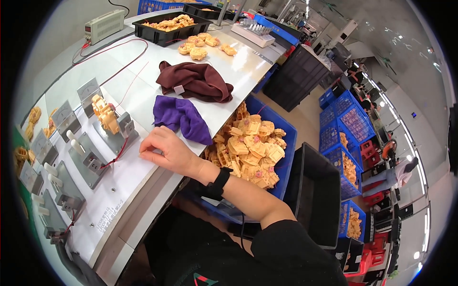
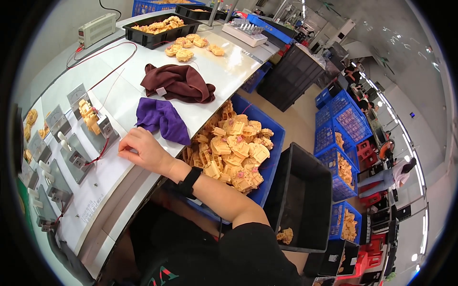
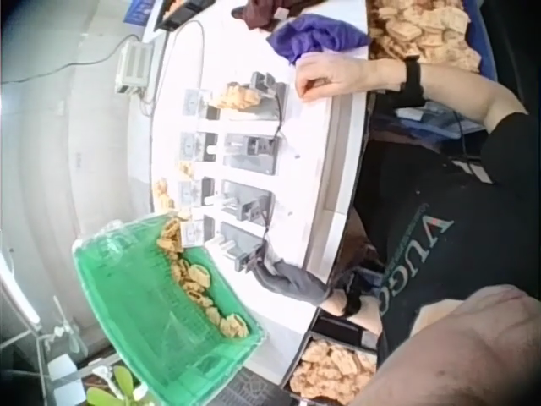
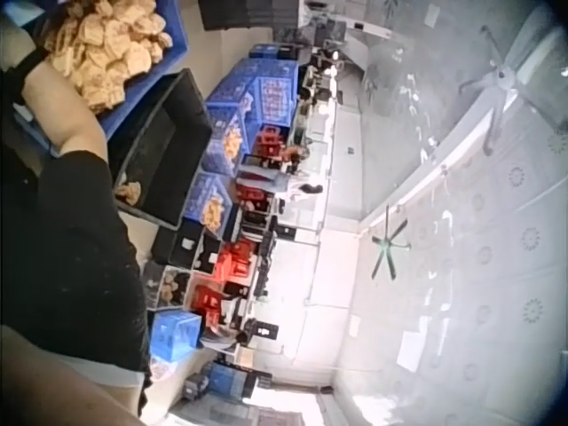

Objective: The recorder is assembling small plastic toy housing components onto a testing or assembly jig.

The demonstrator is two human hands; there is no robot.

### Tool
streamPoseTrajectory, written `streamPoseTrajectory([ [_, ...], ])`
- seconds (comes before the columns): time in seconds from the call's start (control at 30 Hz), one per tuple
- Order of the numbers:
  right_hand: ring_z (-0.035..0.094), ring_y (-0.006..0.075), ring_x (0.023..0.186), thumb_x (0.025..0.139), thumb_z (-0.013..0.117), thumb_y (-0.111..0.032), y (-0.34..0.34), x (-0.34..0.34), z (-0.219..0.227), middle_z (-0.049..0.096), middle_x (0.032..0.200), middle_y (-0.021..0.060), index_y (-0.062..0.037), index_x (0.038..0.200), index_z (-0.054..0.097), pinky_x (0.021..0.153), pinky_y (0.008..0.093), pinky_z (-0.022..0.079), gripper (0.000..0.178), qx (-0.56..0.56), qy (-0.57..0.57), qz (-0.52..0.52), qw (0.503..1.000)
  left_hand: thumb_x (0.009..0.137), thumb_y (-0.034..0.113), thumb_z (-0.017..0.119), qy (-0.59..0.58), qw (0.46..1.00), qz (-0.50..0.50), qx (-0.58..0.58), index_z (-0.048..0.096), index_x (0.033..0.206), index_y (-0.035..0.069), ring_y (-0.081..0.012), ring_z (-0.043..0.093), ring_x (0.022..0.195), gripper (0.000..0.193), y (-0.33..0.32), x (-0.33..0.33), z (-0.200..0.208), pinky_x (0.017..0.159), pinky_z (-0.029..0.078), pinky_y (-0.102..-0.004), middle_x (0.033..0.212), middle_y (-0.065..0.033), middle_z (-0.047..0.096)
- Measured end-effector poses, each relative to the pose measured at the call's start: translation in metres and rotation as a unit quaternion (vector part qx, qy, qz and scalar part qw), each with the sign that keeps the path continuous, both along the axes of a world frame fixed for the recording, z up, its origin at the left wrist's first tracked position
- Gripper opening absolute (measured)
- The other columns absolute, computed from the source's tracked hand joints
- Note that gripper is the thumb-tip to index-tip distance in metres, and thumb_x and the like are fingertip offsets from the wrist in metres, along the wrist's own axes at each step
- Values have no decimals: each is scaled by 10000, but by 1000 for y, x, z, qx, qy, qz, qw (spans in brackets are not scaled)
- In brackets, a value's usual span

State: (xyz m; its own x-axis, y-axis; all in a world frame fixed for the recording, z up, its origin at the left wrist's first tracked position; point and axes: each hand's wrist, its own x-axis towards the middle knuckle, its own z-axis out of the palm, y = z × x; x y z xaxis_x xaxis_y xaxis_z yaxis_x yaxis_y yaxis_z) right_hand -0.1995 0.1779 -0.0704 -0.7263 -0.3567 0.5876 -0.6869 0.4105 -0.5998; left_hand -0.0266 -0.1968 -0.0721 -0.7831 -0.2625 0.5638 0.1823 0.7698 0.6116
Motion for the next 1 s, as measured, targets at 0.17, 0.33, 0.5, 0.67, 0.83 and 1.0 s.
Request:
streamPoseTrajectory([
  [0.17,509,210,851,858,712,-150,-1,2,1,582,872,19,-90,901,666,771,320,422,87,1,2,-5,1000,1001,141,534,-3,1000,-8,-22,464,1348,-99,-346,553,1185,428,-3,1,0,987,464,-438,1326,-244,535],
  [0.33,512,211,867,852,717,-140,-2,1,1,577,875,23,-88,901,670,774,318,427,86,2,6,0,1000,1028,152,449,-37,999,3,-2,426,1398,-66,-316,475,1279,430,-19,2,-17,1075,378,-423,1399,-208,482],
  [0.5,514,206,878,855,715,-128,-5,0,3,566,888,24,-83,915,673,761,311,434,86,-6,-15,1,1000,1055,180,375,-61,998,15,-12,392,1453,-28,-285,397,1374,449,-32,8,-22,1152,295,-412,1480,-165,424],
  [0.67,516,203,883,860,713,-127,-1,1,0,568,890,23,-82,918,672,759,310,436,84,-2,-22,-2,1000,1053,177,379,-71,997,20,31,401,1443,-37,-288,396,1372,445,-26,3,-27,1154,296,-415,1478,-163,424],
  [0.83,516,202,883,863,711,-132,0,1,0,574,885,20,-81,919,670,764,311,436,86,0,-19,-9,1000,1051,175,385,-73,997,23,26,394,1447,-37,-285,398,1371,449,-26,-1,-25,1155,297,-415,1479,-162,422],
  [1.0,515,202,880,865,706,-132,-4,1,0,570,876,18,-82,915,671,771,311,432,79,-7,-15,0,1000,1003,117,511,-19,999,-7,-29,457,1337,-115,-359,542,1195,411,2,2,10,1018,455,-451,1316,-259,531],
])
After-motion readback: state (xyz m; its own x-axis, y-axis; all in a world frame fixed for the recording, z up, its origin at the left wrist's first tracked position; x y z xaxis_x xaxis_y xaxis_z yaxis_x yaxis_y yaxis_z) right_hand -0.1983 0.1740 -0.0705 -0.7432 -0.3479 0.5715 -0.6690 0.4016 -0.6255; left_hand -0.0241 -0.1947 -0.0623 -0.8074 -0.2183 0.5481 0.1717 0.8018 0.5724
